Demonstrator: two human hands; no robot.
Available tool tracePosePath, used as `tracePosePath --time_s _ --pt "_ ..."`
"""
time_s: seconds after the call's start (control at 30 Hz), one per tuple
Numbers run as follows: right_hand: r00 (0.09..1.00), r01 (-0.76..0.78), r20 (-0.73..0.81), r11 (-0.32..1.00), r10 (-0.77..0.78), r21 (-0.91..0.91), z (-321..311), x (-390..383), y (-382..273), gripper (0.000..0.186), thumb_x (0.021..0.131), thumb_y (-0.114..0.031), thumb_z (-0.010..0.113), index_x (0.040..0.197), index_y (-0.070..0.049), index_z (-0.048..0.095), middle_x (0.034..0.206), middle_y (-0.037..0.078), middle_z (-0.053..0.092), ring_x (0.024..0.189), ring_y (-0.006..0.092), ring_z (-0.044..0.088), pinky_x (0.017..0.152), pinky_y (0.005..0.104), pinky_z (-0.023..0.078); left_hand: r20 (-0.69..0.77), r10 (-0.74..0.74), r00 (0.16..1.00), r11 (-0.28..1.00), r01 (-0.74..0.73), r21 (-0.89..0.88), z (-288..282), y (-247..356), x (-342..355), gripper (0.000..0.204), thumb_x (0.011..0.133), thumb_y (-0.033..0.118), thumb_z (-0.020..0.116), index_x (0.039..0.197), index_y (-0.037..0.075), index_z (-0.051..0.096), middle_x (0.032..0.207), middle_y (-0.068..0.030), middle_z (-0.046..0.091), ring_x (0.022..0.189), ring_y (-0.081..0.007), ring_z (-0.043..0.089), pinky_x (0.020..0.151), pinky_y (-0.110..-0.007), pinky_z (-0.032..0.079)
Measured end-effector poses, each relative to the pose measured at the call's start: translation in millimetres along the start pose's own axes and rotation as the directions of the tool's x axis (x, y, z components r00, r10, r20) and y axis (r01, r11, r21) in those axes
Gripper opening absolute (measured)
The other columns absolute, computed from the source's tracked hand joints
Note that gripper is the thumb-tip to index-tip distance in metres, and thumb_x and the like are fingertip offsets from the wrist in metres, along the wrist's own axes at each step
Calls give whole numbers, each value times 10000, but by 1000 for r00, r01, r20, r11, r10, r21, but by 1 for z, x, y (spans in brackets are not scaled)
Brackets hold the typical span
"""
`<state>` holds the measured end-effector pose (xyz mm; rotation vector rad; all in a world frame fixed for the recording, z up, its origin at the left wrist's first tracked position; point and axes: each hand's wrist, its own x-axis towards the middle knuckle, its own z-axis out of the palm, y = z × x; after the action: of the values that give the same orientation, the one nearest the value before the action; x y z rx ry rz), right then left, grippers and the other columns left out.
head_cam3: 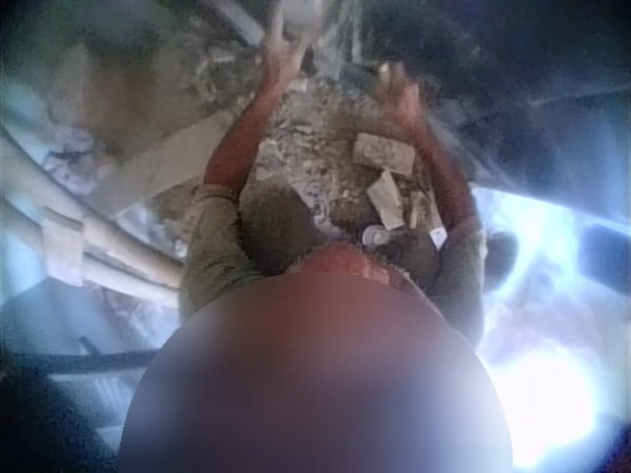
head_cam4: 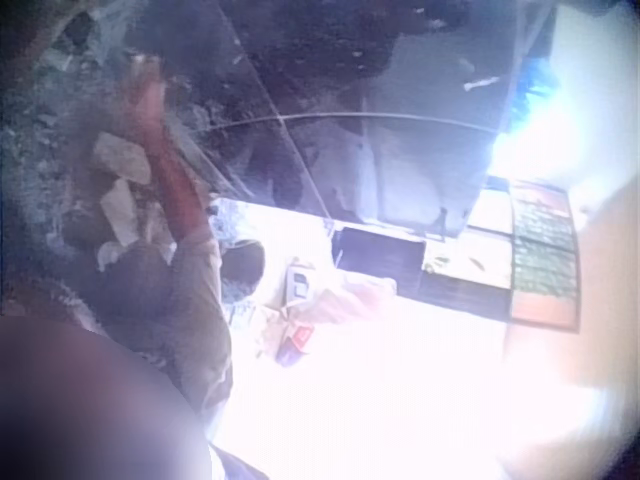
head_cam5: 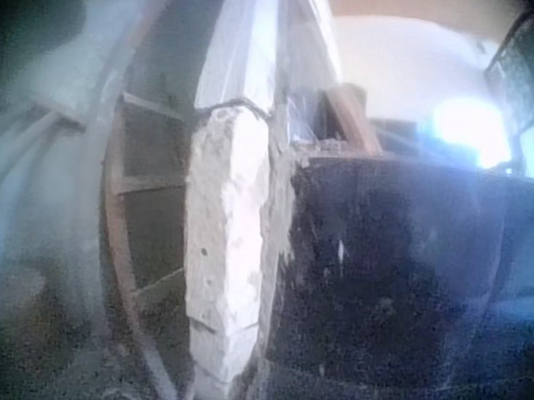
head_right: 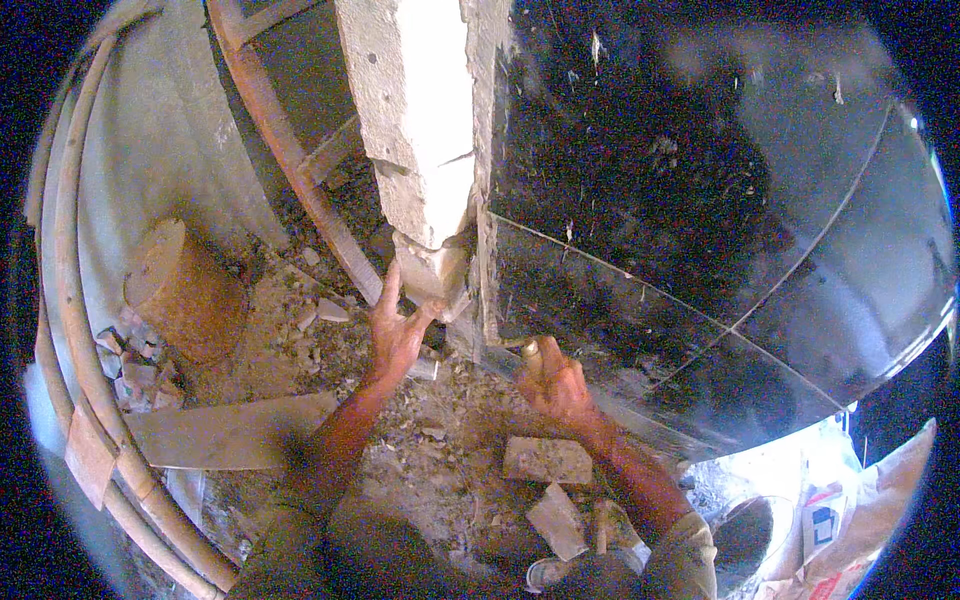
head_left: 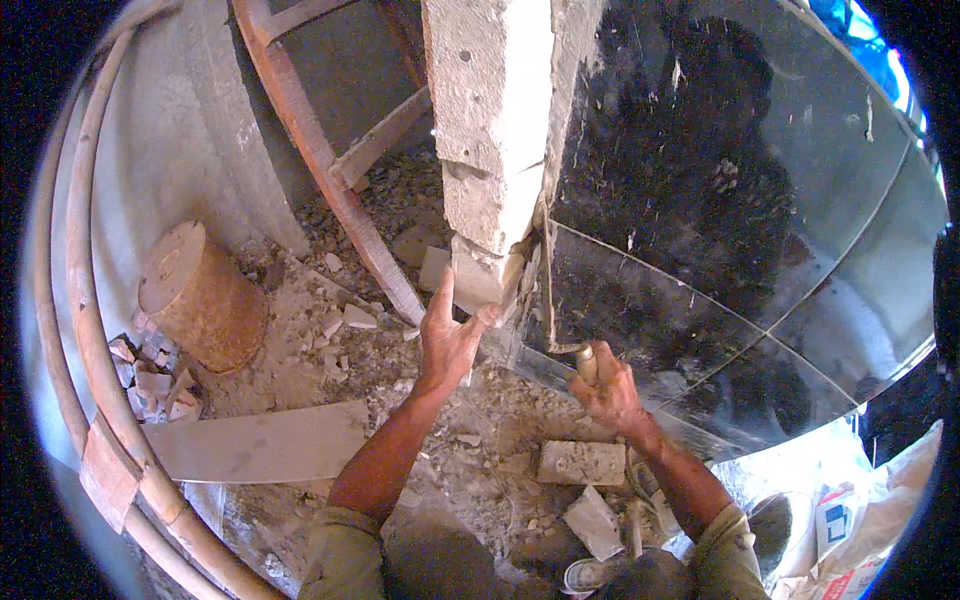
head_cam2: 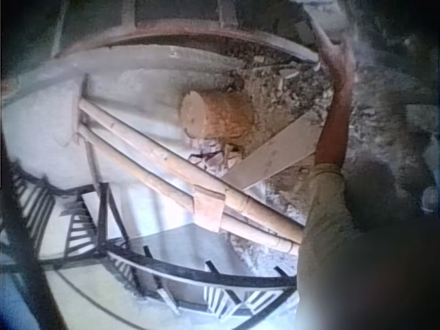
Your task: The person builds a small wall section by applying mortar from a bucket to individual bricks using a trowel and then placing and tapping them into position, using a hammer for minor adjustments.
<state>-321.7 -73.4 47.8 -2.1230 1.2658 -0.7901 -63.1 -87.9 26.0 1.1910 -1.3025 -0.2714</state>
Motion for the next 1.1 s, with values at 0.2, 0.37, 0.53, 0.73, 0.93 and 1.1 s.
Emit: tracePosePath --time_s 0.2,0.37,0.53,0.73,0.93,1.1 --pt "994 103 -40 994 -103 -23 78 -6 36 492 830 -217 675 1151 8 378 781 237 588 702 481 587 604 505 477 -61 -48 997 997 45 -55 5 -4 -2 891 742 296 819 1384 -104 348 1199 -225 590 1067 -238 572 925 -337 459" --pt "997 -19 70 990 29 -140 111 -11 34 602 826 -235 688 1202 33 300 853 308 568 717 509 582 590 547 482 -63 -63 996 997 60 -54 7 -10 0 864 738 275 823 1374 -100 375 1151 -196 620 1026 -204 576 905 -323 469" --pt "991 136 45 946 -128 -296 130 -33 60 575 824 -264 699 1182 30 359 853 287 571 704 478 595 569 529 489 -21 -120 993 992 119 -30 1 2 2 801 766 231 807 1371 -89 392 1159 -190 619 1019 -196 573 908 -323 465" --pt "993 115 -34 991 -117 -63 82 -55 48 496 832 -231 695 1158 -8 394 808 230 554 718 448 588 559 515 461 -61 -39 997 999 38 -13 1 -3 -1 769 775 206 800 1372 -73 405 1161 -182 620 1019 -196 573 907 -321 463" --pt "995 94 -34 994 -92 50 76 -14 38 424 814 -219 670 1081 -37 395 861 228 549 657 472 582 527 543 460 -73 -46 996 996 40 -75 5 4 1 788 773 226 804 1375 -79 397 1151 -166 629 998 -171 566 897 -306 466" --pt "1000 -8 28 989 12 -149 119 -21 39 438 834 -237 671 1057 -9 371 897 245 505 711 466 570 574 552 469 -37 -69 997 995 66 -74 2 -2 3 786 786 232 794 1373 -95 388 1174 -162 619 1006 -167 560 890 -303 469"
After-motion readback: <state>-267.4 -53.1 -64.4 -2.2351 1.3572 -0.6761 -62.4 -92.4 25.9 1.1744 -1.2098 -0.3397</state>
